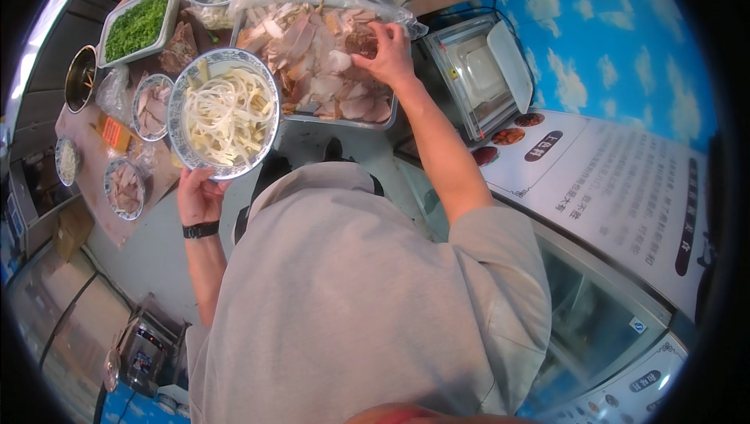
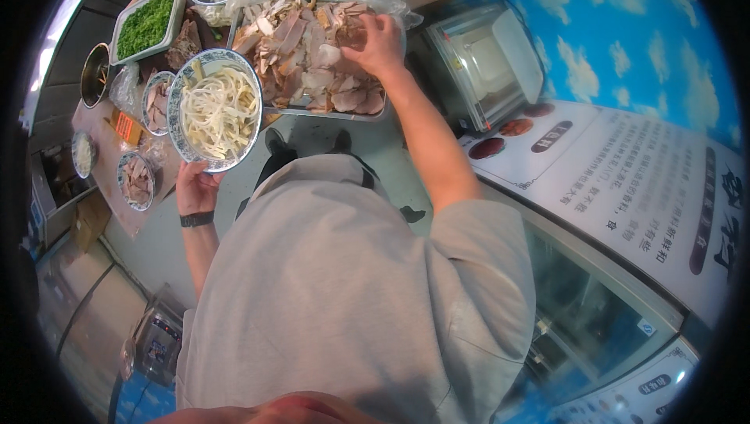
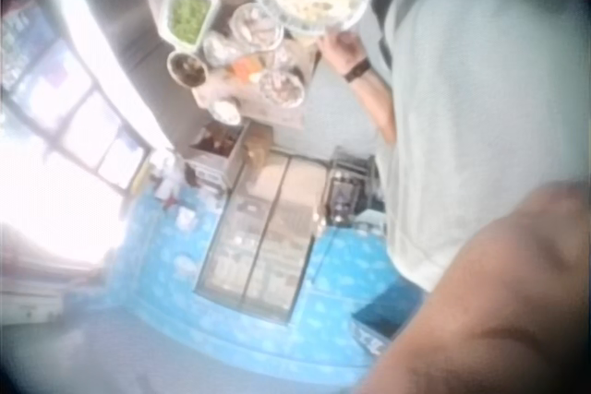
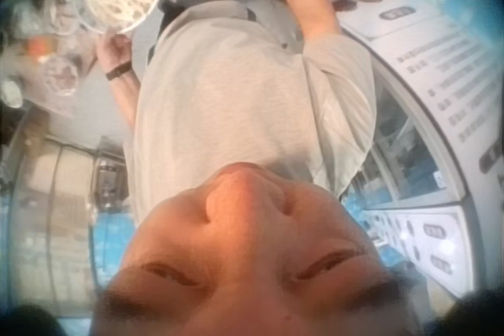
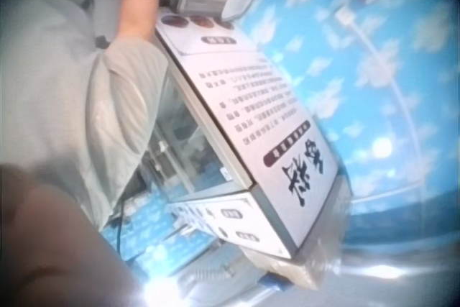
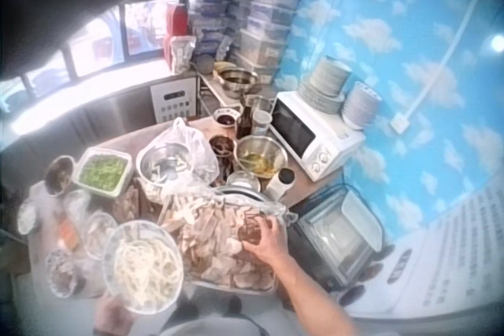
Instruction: The person assembles multiple noodle bowls by layering ingredients. They place thick noodles into bowls, add thin noodles, then add sliced meat and mushrooms. Finally, they ladle hot broth from a large pot into each bowl.
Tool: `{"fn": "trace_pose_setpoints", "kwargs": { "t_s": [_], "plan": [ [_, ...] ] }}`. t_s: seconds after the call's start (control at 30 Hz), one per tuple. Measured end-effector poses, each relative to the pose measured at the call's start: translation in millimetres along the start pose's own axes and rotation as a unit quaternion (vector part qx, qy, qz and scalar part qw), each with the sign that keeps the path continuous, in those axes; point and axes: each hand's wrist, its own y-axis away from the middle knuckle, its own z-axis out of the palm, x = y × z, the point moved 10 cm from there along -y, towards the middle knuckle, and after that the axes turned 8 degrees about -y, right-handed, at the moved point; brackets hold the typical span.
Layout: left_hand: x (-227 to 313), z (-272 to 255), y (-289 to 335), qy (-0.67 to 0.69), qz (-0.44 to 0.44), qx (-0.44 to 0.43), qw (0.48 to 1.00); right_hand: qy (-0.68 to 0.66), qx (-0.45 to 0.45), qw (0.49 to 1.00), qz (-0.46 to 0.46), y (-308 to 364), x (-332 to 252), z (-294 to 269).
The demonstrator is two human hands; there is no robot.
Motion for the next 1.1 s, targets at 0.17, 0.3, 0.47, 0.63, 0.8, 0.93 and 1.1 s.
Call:
{"fn": "trace_pose_setpoints", "kwargs": {
  "t_s": [0.17, 0.3, 0.47, 0.63, 0.8, 0.93, 1.1],
  "plan": [
    [-5, 12, 0, 0.007, -0.002, 0.001, 1.0, -0.036, 0.006, 0.999, -0.007, 1, 8, 1],
    [-10, 17, -2, 0.001, -0.001, 0.022, 1.0, -0.065, 0.022, 0.997, -0.04, 3, 9, 0],
    [-11, 28, -9, -0.004, -0.006, -0.003, 1.0, -0.144, 0.023, 0.989, -0.032, 2, 10, -2],
    [-10, 42, -13, 0.013, 0.012, -0.031, 0.999, -0.141, 0.001, 0.99, -0.011, 4, 8, -10],
    [-13, 45, -20, 0.008, 0.003, -0.027, 1.0, -0.187, -0.081, 0.976, 0.08, 9, 10, -1],
    [-15, 44, -24, -0.016, 0.001, -0.026, 1.0, -0.449, -0.146, 0.856, 0.212, 20, 17, 12],
    [-15, 50, -22, 0.005, 0.004, -0.039, 0.999, -0.589, -0.086, 0.757, 0.27, 21, 26, 13]
  ]
}}
